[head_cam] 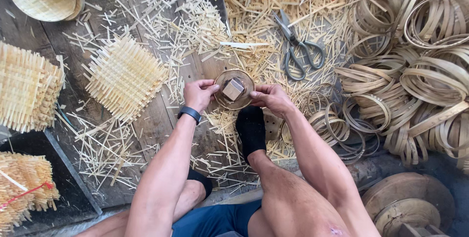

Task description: The person assembles bamboo baskets by fitting woven squares onto a wooden mold, securing them with a circular rim, and trimming the excess edges using shears.

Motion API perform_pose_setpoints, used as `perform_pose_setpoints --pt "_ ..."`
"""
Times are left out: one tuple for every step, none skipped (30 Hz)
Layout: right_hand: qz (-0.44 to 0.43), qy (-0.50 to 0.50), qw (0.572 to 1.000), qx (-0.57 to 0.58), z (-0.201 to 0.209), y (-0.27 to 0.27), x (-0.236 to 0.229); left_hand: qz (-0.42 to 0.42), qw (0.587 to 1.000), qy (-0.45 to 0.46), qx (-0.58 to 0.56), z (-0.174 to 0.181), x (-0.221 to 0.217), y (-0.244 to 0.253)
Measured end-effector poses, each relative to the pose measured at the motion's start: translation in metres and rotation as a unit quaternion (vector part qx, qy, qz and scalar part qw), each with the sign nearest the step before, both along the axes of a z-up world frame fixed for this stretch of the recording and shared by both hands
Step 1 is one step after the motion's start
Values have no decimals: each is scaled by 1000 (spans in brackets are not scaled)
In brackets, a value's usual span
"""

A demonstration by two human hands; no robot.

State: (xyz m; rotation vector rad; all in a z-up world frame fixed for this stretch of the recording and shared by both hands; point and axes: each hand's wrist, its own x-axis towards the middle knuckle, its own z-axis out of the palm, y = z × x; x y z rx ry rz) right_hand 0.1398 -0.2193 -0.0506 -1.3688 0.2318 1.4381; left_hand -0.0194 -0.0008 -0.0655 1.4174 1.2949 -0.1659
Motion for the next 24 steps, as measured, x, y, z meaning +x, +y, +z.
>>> perform_pose_setpoints --pt "15 -6 1000 19 -3 -1 -5 28 1000 -9 -3 -1 -4 -4" --pt "12 -21 1000 9 -7 -1 -7 30 999 -12 -4 -2 -6 -4" --pt "10 -36 999 -1 -11 1 -8 33 999 -15 -4 -3 -6 -4" --pt "8 -51 999 -11 -14 0 -9 35 999 -18 -6 -4 -7 -5" --pt "11 -58 998 -23 -16 1 -9 37 999 -16 1 -6 -7 -6" --pt "12 -65 997 -36 -18 2 -10 36 999 -13 7 -7 -5 -7" --pt "12 -72 996 -48 -17 2 -12 35 999 -10 14 -8 -6 -9" --pt "21 -83 995 -58 -15 4 -13 34 999 -7 14 -8 -6 -8" --pt "30 -94 993 -67 -11 5 -14 33 999 -4 14 -7 -7 -9" --pt "38 -107 991 -76 -6 6 -13 32 999 -3 16 -7 -6 -9" --pt "60 -124 988 -69 0 6 -12 8 999 -2 47 -7 -8 -10" --pt "83 -141 985 -62 6 6 -12 -14 997 -2 78 -8 -11 -12" --pt "105 -158 980 -56 12 8 -11 -37 993 -2 110 -11 -13 -11" --pt "105 -214 968 -81 18 9 -12 -9 997 -39 58 -14 -15 -12" --pt "104 -269 952 -105 26 12 -12 18 997 -77 6 -17 -17 -11" --pt "106 -322 932 -126 36 17 -13 49 991 -112 -45 -18 -21 -11" --pt "107 -304 934 -157 49 20 -14 52 991 -120 -39 -15 -24 -14" --pt "105 -286 934 -187 64 23 -15 51 990 -130 -32 -10 -23 -16" --pt "102 -269 933 -217 77 30 -17 50 989 -139 -24 -1 -22 -17" --pt "136 -277 930 -203 86 40 -20 26 988 -153 -8 9 -23 -18" --pt "169 -284 925 -188 93 50 -24 2 986 -166 8 21 -26 -20" --pt "205 -291 918 -173 97 56 -26 -18 984 -178 25 31 -27 -22" --pt "184 -339 910 -155 98 61 -27 -13 976 -217 -6 39 -26 -22" --pt "163 -382 899 -136 97 68 -32 -7 967 -253 -37 47 -27 -22"
